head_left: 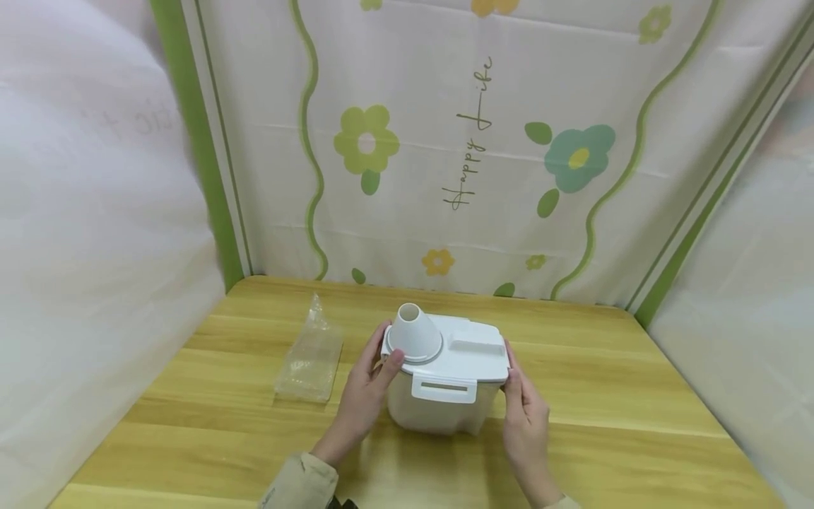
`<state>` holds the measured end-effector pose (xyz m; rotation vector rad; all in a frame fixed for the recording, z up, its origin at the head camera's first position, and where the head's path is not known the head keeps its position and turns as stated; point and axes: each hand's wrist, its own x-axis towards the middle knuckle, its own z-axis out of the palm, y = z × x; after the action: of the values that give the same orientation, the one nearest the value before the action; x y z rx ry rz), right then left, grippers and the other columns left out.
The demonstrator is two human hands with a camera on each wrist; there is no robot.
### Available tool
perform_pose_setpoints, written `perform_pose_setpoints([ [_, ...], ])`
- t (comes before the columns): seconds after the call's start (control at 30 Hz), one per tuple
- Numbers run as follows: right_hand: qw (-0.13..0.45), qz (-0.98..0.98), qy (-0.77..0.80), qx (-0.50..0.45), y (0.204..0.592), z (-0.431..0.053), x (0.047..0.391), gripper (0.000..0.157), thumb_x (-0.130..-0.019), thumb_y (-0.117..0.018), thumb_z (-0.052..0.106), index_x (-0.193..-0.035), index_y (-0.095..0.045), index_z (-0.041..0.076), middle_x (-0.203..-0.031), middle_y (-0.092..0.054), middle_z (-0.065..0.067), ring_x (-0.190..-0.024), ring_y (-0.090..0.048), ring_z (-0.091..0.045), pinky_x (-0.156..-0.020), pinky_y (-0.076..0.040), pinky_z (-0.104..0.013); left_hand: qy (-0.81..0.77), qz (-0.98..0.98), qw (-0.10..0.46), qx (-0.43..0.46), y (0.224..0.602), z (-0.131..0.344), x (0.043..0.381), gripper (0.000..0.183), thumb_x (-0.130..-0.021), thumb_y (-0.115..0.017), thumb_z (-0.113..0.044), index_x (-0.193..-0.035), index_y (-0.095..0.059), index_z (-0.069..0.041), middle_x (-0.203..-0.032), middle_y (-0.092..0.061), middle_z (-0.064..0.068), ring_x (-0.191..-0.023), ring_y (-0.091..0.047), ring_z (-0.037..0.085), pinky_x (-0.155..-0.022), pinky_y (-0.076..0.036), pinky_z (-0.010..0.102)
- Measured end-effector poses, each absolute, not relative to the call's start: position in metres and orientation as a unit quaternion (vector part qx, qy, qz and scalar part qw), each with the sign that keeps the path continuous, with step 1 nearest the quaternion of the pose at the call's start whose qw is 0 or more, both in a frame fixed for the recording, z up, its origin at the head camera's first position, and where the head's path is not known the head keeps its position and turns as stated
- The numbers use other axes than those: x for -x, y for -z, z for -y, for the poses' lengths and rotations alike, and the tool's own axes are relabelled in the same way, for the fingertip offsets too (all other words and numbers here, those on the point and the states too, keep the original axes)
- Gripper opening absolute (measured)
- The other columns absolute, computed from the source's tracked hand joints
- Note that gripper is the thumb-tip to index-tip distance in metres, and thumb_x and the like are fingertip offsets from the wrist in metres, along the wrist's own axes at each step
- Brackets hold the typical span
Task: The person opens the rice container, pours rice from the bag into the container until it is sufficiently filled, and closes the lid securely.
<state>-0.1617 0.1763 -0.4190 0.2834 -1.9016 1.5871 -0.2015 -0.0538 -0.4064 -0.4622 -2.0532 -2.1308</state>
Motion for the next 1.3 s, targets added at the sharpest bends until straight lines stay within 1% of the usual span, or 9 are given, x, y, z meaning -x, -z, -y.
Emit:
perform_pose_setpoints([
  [0.1, 0.323, 0.723, -0.601, -0.11, 0.4185, -0.1754, 0.1626, 0.038, -0.108, -0.035, 0.006, -0.143, -0.049, 0.004, -0.145, -0.048, -0.008, -0.127, -0.051, -0.018, -0.096, -0.048, -0.024, 0.711, 0.683, 0.073, 0.153, 0.4068, 0.0539, 0.2019, 0.061, -0.101, -0.058, -0.027, -0.155, -0.031, -0.015, -0.152, -0.039, 0.001, -0.137, -0.036, 0.018, -0.11, -0.037, 0.035],
  [0.3, 0.336, 0.72, -0.595, -0.121, 0.4182, -0.1732, 0.1623, 0.039, -0.106, -0.035, 0.0, -0.142, -0.05, 0.004, -0.143, -0.049, -0.013, -0.125, -0.052, -0.016, -0.095, -0.048, -0.022, 0.714, 0.679, 0.071, 0.154, 0.4084, 0.0542, 0.2014, 0.06, -0.102, -0.057, -0.025, -0.155, -0.03, -0.014, -0.155, -0.034, 0.007, -0.14, -0.031, 0.019, -0.111, -0.033, 0.037],
  [0.37, 0.333, 0.722, -0.595, -0.117, 0.4184, -0.1732, 0.1621, 0.039, -0.107, -0.035, 0.002, -0.143, -0.05, 0.004, -0.144, -0.049, -0.011, -0.126, -0.052, -0.017, -0.095, -0.048, -0.023, 0.714, 0.68, 0.071, 0.154, 0.4081, 0.054, 0.2012, 0.061, -0.102, -0.056, -0.026, -0.155, -0.029, -0.013, -0.156, -0.033, 0.007, -0.14, -0.031, 0.019, -0.111, -0.033, 0.038],
  [0.5, 0.321, 0.728, -0.597, -0.102, 0.419, -0.1743, 0.1622, 0.038, -0.108, -0.035, 0.007, -0.144, -0.049, 0.007, -0.145, -0.048, -0.005, -0.127, -0.05, -0.018, -0.097, -0.047, -0.023, 0.712, 0.681, 0.071, 0.154, 0.4064, 0.0532, 0.2011, 0.061, -0.102, -0.056, -0.027, -0.156, -0.029, -0.015, -0.156, -0.032, 0.006, -0.14, -0.03, 0.018, -0.111, -0.033, 0.039],
  [0.6, 0.316, 0.731, -0.596, -0.098, 0.4194, -0.1754, 0.1623, 0.039, -0.109, -0.034, 0.01, -0.144, -0.048, 0.008, -0.145, -0.048, -0.003, -0.128, -0.05, -0.02, -0.097, -0.047, -0.024, 0.711, 0.683, 0.07, 0.152, 0.4054, 0.0526, 0.2009, 0.061, -0.102, -0.056, -0.027, -0.156, -0.029, -0.017, -0.156, -0.033, 0.005, -0.14, -0.031, 0.019, -0.111, -0.033, 0.039],
  [0.73, 0.315, 0.735, -0.592, -0.1, 0.4198, -0.1756, 0.1621, 0.039, -0.109, -0.034, 0.01, -0.145, -0.047, 0.008, -0.146, -0.047, -0.003, -0.129, -0.049, -0.021, -0.097, -0.047, -0.024, 0.711, 0.683, 0.069, 0.149, 0.4061, 0.0527, 0.2, 0.061, -0.102, -0.057, -0.027, -0.156, -0.029, -0.018, -0.155, -0.034, 0.002, -0.14, -0.031, 0.019, -0.112, -0.033, 0.04],
  [1.03, 0.319, 0.736, -0.59, -0.094, 0.4212, -0.1738, 0.1615, 0.039, -0.108, -0.035, 0.01, -0.145, -0.048, 0.009, -0.145, -0.048, -0.002, -0.13, -0.048, -0.02, -0.099, -0.045, -0.024, 0.705, 0.689, 0.066, 0.155, 0.4094, 0.0531, 0.1999, 0.062, -0.104, -0.054, -0.029, -0.157, -0.025, -0.018, -0.158, -0.027, 0.004, -0.143, -0.025, 0.017, -0.112, -0.032, 0.034],
  [1.17, 0.326, 0.732, -0.589, -0.102, 0.4201, -0.1733, 0.1619, 0.039, -0.108, -0.034, 0.007, -0.144, -0.048, 0.007, -0.145, -0.048, -0.006, -0.13, -0.047, -0.02, -0.1, -0.044, -0.023, 0.703, 0.69, 0.065, 0.162, 0.4094, 0.0531, 0.2, 0.062, -0.104, -0.053, -0.028, -0.157, -0.022, -0.019, -0.159, -0.025, 0.003, -0.143, -0.024, 0.016, -0.111, -0.031, 0.032],
  [1.3, 0.334, 0.727, -0.589, -0.113, 0.419, -0.1723, 0.1613, 0.039, -0.107, -0.034, 0.003, -0.144, -0.047, 0.003, -0.145, -0.047, -0.01, -0.131, -0.046, -0.02, -0.1, -0.042, -0.022, 0.698, 0.695, 0.065, 0.161, 0.4094, 0.053, 0.1998, 0.062, -0.104, -0.052, -0.029, -0.157, -0.022, -0.02, -0.158, -0.025, 0.001, -0.143, -0.024, 0.016, -0.112, -0.031, 0.034],
])
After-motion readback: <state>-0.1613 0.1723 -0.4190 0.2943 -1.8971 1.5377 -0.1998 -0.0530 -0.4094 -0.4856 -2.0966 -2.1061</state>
